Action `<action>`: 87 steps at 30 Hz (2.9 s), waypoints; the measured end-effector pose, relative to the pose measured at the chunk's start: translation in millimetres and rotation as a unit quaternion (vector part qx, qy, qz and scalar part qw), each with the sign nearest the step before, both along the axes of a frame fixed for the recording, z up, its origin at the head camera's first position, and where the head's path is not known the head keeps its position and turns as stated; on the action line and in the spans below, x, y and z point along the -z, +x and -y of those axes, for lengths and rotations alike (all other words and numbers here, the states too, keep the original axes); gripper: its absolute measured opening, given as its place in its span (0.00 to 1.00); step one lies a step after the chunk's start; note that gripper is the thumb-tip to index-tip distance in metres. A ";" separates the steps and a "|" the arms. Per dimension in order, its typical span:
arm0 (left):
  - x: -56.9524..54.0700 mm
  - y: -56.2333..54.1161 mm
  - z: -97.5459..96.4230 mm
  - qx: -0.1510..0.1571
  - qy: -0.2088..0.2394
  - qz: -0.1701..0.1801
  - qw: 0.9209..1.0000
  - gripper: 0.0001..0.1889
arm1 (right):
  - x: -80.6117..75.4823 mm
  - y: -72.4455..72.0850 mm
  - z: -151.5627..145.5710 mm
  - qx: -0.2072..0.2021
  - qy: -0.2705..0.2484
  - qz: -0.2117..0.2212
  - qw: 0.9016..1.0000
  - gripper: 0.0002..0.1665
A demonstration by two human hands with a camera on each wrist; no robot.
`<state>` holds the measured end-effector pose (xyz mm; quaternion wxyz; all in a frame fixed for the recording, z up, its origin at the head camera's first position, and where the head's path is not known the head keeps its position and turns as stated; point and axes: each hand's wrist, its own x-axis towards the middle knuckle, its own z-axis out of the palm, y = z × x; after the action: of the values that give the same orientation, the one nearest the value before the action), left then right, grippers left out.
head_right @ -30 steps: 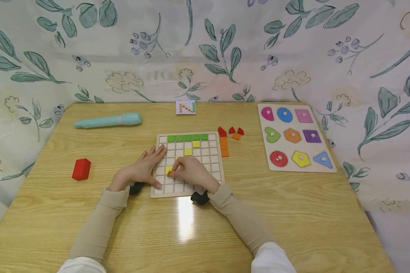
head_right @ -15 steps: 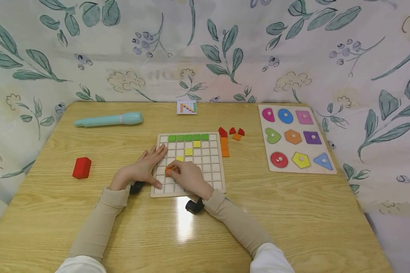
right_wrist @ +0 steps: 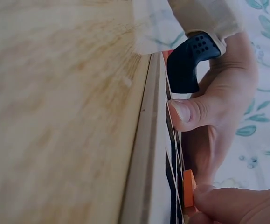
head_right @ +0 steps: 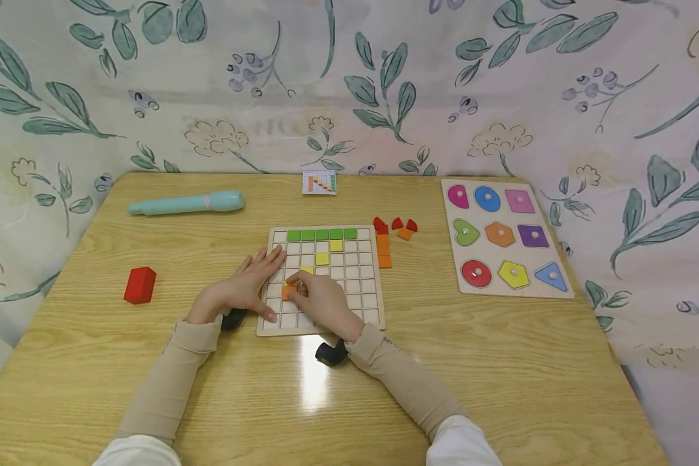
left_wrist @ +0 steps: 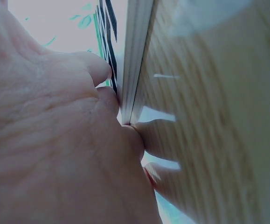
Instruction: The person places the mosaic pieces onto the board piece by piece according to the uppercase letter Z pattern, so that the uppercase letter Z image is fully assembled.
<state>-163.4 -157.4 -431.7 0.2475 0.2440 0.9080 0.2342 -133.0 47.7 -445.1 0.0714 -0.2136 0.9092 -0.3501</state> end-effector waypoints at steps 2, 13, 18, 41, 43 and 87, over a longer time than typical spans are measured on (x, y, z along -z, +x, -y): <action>-0.8 -0.1 -0.3 0.000 -0.001 0.001 1.000 0.69 | -0.2 -0.1 -0.3 -0.001 -0.001 0.000 1.000 0.15; 0.8 -2.6 -2.9 0.002 -0.006 0.004 1.000 0.69 | -4.2 4.6 -1.6 -0.020 0.031 0.000 0.999 0.05; 0.4 -3.1 -4.0 0.004 -0.011 0.003 1.000 0.70 | -6.1 -4.1 -11.6 -0.018 0.000 0.031 0.999 0.06; 1.6 -2.4 -1.0 0.004 -0.011 0.006 1.000 0.70 | -17.7 -66.6 -171.3 0.076 0.017 0.131 0.988 0.20; 2.0 -2.1 -0.9 0.000 -0.004 0.011 1.000 0.71 | -18.8 -66.2 -170.4 0.077 0.022 0.129 0.988 0.18; -0.5 -1.6 -1.5 -0.002 0.002 0.019 1.000 0.71 | -16.4 -37.9 -106.2 -0.073 0.051 0.092 0.992 0.12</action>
<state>-165.1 -155.9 -431.2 0.2639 0.2385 0.9031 0.2406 -170.9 153.9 -428.7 0.1909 -0.2427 0.8975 -0.3149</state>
